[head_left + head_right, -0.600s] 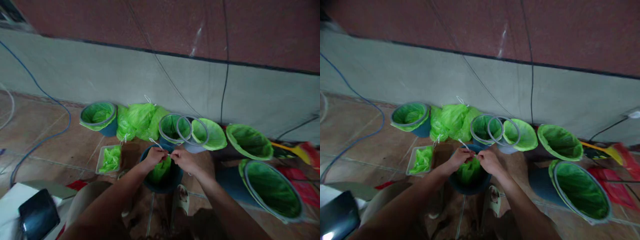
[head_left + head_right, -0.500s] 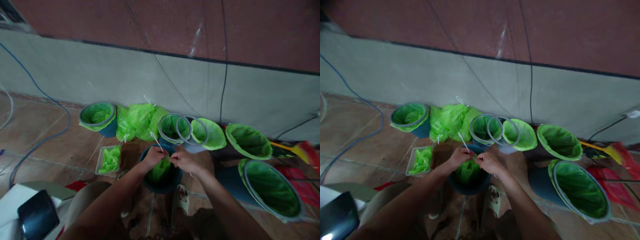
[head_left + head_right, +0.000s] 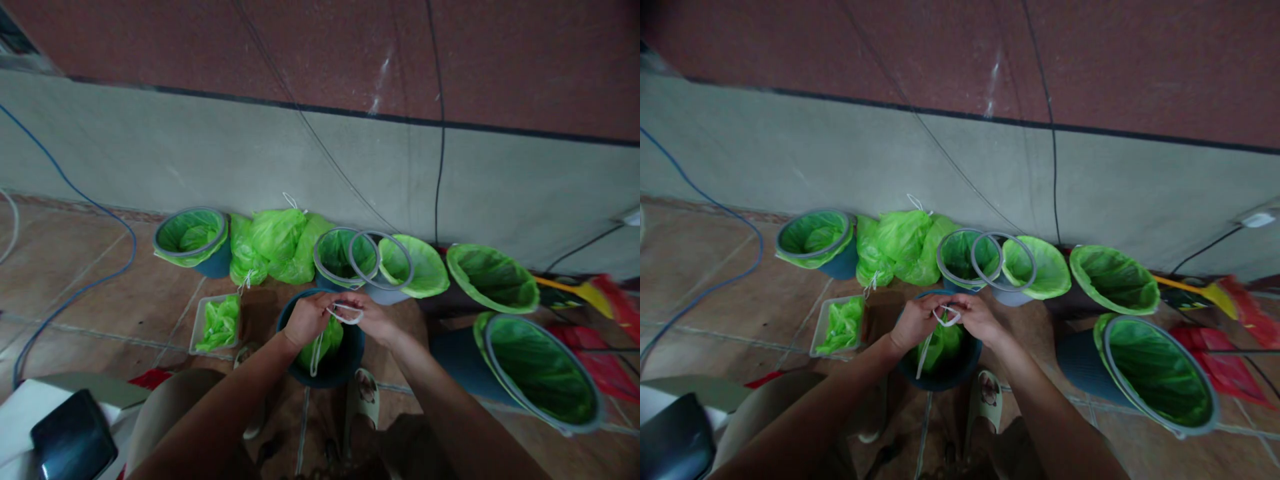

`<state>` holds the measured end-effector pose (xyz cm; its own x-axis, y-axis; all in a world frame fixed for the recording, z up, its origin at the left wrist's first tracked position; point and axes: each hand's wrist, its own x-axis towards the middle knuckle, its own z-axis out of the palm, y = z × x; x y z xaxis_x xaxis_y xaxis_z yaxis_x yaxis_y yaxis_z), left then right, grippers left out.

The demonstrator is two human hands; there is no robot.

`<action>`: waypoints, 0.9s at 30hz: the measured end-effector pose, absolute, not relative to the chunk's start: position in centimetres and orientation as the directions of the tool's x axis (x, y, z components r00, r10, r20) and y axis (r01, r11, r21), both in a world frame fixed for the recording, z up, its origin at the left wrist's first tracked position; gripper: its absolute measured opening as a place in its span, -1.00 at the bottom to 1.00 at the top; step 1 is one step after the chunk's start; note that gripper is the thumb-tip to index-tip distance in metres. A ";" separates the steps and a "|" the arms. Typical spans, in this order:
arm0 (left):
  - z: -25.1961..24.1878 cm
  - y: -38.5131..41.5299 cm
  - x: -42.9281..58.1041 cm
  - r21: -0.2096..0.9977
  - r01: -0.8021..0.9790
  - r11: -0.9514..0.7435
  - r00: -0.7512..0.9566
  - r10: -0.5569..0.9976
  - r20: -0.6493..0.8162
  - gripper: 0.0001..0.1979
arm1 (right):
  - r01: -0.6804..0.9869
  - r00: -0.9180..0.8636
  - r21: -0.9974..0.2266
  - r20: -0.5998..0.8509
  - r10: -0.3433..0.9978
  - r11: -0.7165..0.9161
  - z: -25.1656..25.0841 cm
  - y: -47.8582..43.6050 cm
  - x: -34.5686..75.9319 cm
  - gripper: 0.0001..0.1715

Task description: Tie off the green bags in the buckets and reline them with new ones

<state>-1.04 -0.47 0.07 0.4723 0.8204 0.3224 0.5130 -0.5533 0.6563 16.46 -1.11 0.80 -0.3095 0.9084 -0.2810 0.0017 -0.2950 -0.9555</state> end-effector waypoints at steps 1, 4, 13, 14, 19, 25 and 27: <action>0.0 -0.5 -1.0 0.660 0.507 -0.554 0.450 0.823 0.346 -0.74 | -0.007 -0.313 -0.950 -0.293 0.903 -0.311 1.0 -1.2 16.5 -0.64; 0.1 -0.4 -0.9 0.681 0.487 -0.548 0.387 0.834 0.394 -0.83 | 0.002 -0.316 -0.927 -0.357 0.879 -0.375 1.2 -1.3 16.6 -0.61; 0.0 -0.2 -0.8 0.683 0.517 -0.516 0.484 0.834 0.263 -0.83 | 0.175 0.013 -0.924 -0.344 0.939 -0.341 0.0 -1.1 16.2 -0.78; 0.0 -0.2 -0.8 0.671 0.536 -0.512 0.490 0.836 0.246 -0.83 | 0.163 0.032 -0.920 -0.356 0.934 -0.356 0.0 -1.2 16.2 -0.78; -0.2 -0.1 -1.0 0.694 0.540 -0.477 0.485 0.850 0.206 -0.80 | 0.025 -0.007 -0.911 -0.411 0.912 -0.411 0.4 -1.4 16.8 -0.75; -0.7 0.2 -1.8 0.710 0.581 -0.398 0.443 0.886 0.134 -0.80 | -0.041 0.030 -0.919 -0.393 0.919 -0.392 1.3 -0.4 18.2 -0.56; -0.7 0.3 -2.0 0.683 0.623 -0.380 0.435 0.895 0.101 -0.81 | 0.056 0.046 -0.916 -0.394 0.918 -0.396 1.4 -0.1 18.6 -0.55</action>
